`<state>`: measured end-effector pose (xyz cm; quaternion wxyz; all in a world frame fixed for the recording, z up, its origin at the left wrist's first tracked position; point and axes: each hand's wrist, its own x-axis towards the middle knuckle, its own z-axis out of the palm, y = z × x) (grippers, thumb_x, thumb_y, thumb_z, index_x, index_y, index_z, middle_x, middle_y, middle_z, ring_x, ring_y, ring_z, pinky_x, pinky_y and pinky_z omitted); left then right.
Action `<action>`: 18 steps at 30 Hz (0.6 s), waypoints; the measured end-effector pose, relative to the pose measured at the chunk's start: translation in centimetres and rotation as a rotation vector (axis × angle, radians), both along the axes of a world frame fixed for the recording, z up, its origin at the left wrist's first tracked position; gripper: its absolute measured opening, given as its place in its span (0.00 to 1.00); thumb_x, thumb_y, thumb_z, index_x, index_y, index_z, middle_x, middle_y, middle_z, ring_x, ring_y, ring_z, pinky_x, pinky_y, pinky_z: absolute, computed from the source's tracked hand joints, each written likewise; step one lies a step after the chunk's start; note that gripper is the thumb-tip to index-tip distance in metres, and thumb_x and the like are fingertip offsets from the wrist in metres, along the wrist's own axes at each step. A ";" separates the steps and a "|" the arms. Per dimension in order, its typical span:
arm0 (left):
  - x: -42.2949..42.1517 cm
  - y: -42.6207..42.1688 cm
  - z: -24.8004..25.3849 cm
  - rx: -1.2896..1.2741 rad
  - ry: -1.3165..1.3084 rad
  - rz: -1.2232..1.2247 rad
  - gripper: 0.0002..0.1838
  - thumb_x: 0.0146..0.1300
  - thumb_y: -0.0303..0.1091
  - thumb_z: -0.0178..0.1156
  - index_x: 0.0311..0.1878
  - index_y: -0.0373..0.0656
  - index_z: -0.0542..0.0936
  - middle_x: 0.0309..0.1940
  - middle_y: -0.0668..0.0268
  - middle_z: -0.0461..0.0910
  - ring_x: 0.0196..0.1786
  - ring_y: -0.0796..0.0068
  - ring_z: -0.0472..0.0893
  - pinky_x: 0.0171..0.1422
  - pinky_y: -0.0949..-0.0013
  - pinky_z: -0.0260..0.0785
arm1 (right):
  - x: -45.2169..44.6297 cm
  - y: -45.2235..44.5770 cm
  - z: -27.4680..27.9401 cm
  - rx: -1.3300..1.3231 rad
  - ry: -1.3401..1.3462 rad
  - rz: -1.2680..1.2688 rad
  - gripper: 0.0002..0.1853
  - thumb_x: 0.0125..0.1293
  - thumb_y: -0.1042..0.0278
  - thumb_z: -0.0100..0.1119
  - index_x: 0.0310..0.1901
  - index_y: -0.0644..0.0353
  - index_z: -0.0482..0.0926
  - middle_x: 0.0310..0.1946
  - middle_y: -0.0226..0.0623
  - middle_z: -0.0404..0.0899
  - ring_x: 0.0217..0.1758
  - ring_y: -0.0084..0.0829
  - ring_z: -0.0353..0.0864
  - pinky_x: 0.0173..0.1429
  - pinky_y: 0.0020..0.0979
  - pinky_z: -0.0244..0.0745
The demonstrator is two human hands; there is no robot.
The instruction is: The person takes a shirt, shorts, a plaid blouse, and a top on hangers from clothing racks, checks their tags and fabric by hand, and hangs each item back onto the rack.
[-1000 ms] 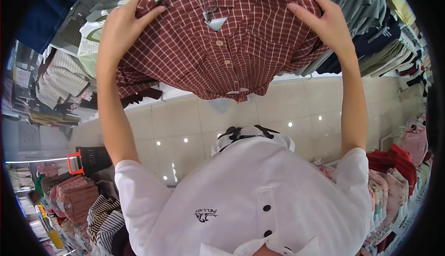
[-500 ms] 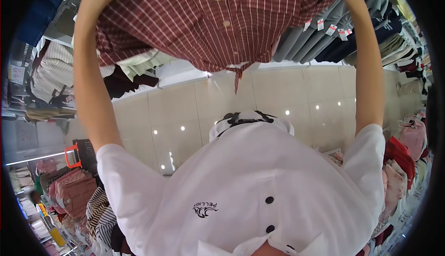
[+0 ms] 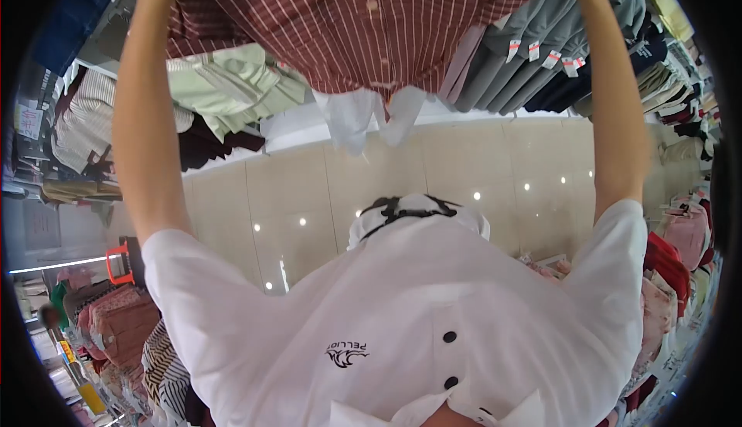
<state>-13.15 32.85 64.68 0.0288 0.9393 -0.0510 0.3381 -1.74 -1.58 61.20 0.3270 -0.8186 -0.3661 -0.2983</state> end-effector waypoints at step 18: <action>8.1 5.4 -13.1 -0.132 0.270 -0.089 0.25 0.67 0.54 0.62 0.47 0.38 0.74 0.26 0.47 0.81 0.34 0.42 0.82 0.39 0.48 0.73 | 2.2 2.8 -10.0 0.050 0.351 0.002 0.26 0.64 0.56 0.70 0.59 0.60 0.77 0.49 0.41 0.85 0.46 0.32 0.84 0.52 0.31 0.77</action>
